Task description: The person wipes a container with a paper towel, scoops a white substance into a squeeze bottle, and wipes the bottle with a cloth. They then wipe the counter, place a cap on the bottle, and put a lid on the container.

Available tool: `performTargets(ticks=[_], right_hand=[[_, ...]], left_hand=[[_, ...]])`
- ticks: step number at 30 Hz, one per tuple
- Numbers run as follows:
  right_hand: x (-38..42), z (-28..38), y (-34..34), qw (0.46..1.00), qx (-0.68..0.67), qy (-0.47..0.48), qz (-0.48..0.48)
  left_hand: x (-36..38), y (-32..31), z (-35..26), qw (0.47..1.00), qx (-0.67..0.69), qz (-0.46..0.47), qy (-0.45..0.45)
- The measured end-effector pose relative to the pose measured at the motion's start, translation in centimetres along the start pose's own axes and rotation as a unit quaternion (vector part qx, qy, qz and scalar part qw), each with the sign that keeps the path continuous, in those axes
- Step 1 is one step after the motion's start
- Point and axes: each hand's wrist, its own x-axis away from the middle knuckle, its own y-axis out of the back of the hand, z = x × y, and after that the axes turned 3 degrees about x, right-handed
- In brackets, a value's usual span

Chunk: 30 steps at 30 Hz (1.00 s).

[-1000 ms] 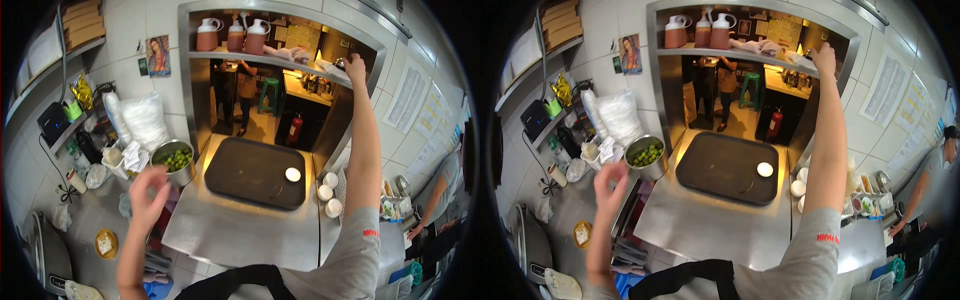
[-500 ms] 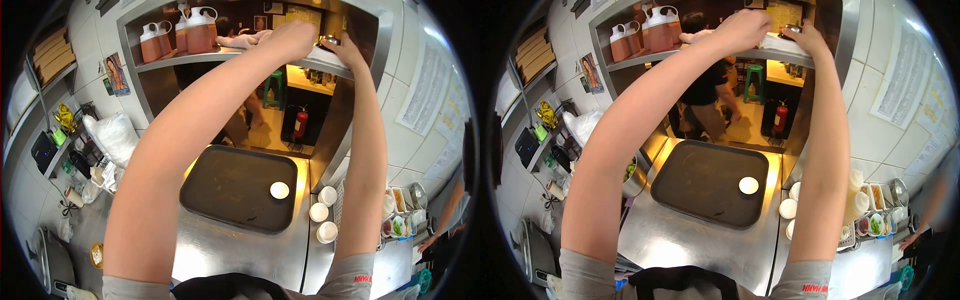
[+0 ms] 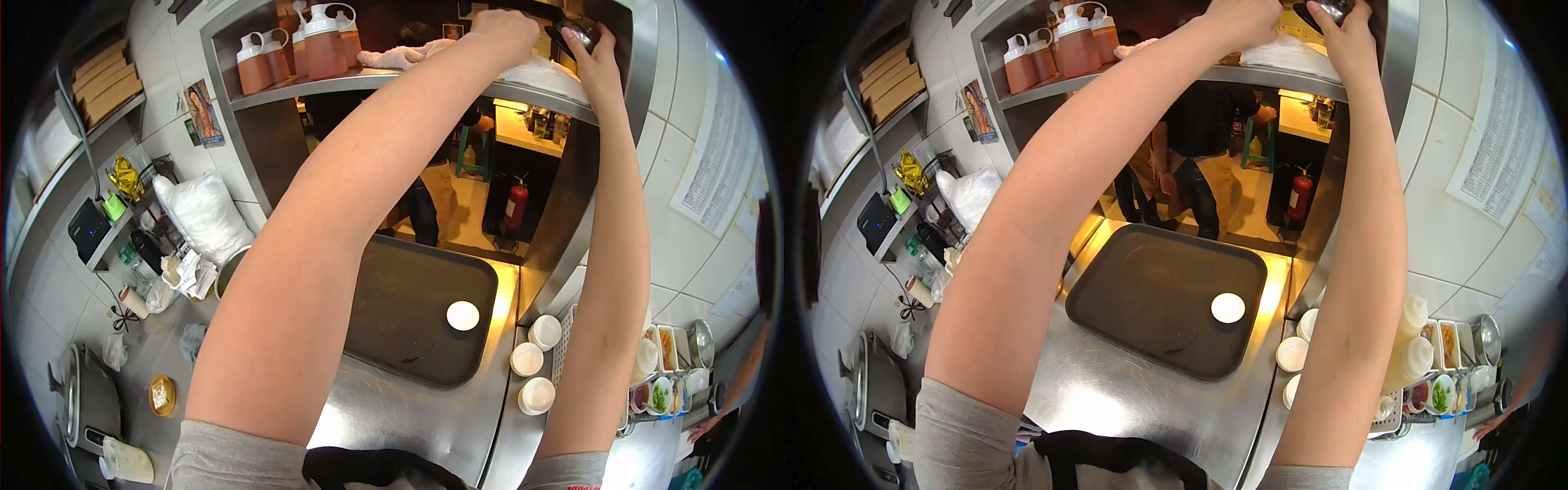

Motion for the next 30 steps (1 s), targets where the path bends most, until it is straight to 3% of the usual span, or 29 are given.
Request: performTargets(ticks=[1, 3, 4, 6, 9, 11, 13, 15, 17, 18, 19, 22, 23, 25, 26, 27, 28, 29, 30], right_hand=[[-0.1, 0.1, 0.1, 1.000, -0.002, 0.001, 0.001], [0.2, 1.4, 0.9, 0.997, 0.031, -0.040, 0.053], [0.2, 1.2, 0.6, 0.997, 0.033, -0.040, 0.054], [0.1, 0.4, -0.1, 0.993, 0.085, 0.064, -0.041], [0.8, 1.8, -0.1, 0.996, 0.055, 0.066, 0.002], [0.5, 1.0, -0.3, 0.989, 0.134, 0.002, 0.063], [-0.5, -1.8, -0.4, 0.963, 0.219, 0.022, 0.154], [-2.3, -5.9, -1.0, 0.947, 0.264, 0.021, 0.182], [-2.1, -5.8, -1.6, 0.975, 0.153, 0.126, 0.100], [-1.1, -4.2, -0.9, 0.955, 0.230, 0.186, 0.020], [-0.1, -3.2, -0.9, 0.957, 0.201, 0.211, -0.003], [8.8, -0.8, -2.0, 0.982, -0.031, 0.186, -0.006], [16.1, 13.1, -1.6, 0.993, -0.059, 0.096, -0.046], [26.8, 21.4, -3.9, 0.954, -0.295, 0.023, 0.043], [32.4, 25.7, -5.1, 0.894, -0.414, -0.067, 0.158], [37.4, 31.2, -6.3, 0.861, -0.428, -0.077, 0.265], [42.0, 37.0, -6.9, 0.791, -0.445, -0.104, 0.406], [45.3, 42.3, -7.0, 0.700, -0.447, -0.061, 0.553], [46.2, 43.8, -7.1, 0.690, -0.457, -0.062, 0.558]], left_hand=[[0.1, 0.2, 0.3, 0.999, -0.014, -0.026, 0.024], [1.1, 2.0, 1.6, 0.983, -0.072, -0.167, 0.020], [1.6, 3.5, 2.1, 0.987, -0.070, -0.135, 0.049], [3.6, 6.9, 3.3, 0.988, -0.006, -0.125, 0.086], [8.8, 12.3, 5.3, 0.986, 0.077, -0.100, 0.107], [13.9, 16.3, 6.0, 0.974, 0.183, -0.043, 0.123], [20.5, 17.8, 7.2, 0.981, 0.151, -0.064, 0.103], [29.2, 20.5, 6.8, 0.964, 0.206, -0.032, 0.164], [38.7, 22.8, 6.3, 0.941, 0.244, -0.010, 0.235], [43.7, 24.7, 5.6, 0.918, 0.259, 0.022, 0.301], [48.1, 26.1, 4.8, 0.888, 0.281, 0.047, 0.360], [60.5, 30.0, 1.5, 0.838, 0.236, 0.042, 0.491], [63.6, 31.6, -0.2, 0.817, 0.218, 0.050, 0.532], [68.3, 33.4, -3.6, 0.812, 0.119, 0.063, 0.568], [69.3, 34.3, -5.1, 0.788, 0.099, 0.089, 0.602], [70.6, 34.9, -6.3, 0.809, 0.088, 0.089, 0.574], [71.6, 35.5, -7.1, 0.804, 0.099, 0.096, 0.579], [72.3, 36.3, -7.7, 0.799, 0.109, 0.105, 0.582], [73.3, 37.8, -7.9, 0.794, 0.097, 0.109, 0.590]])
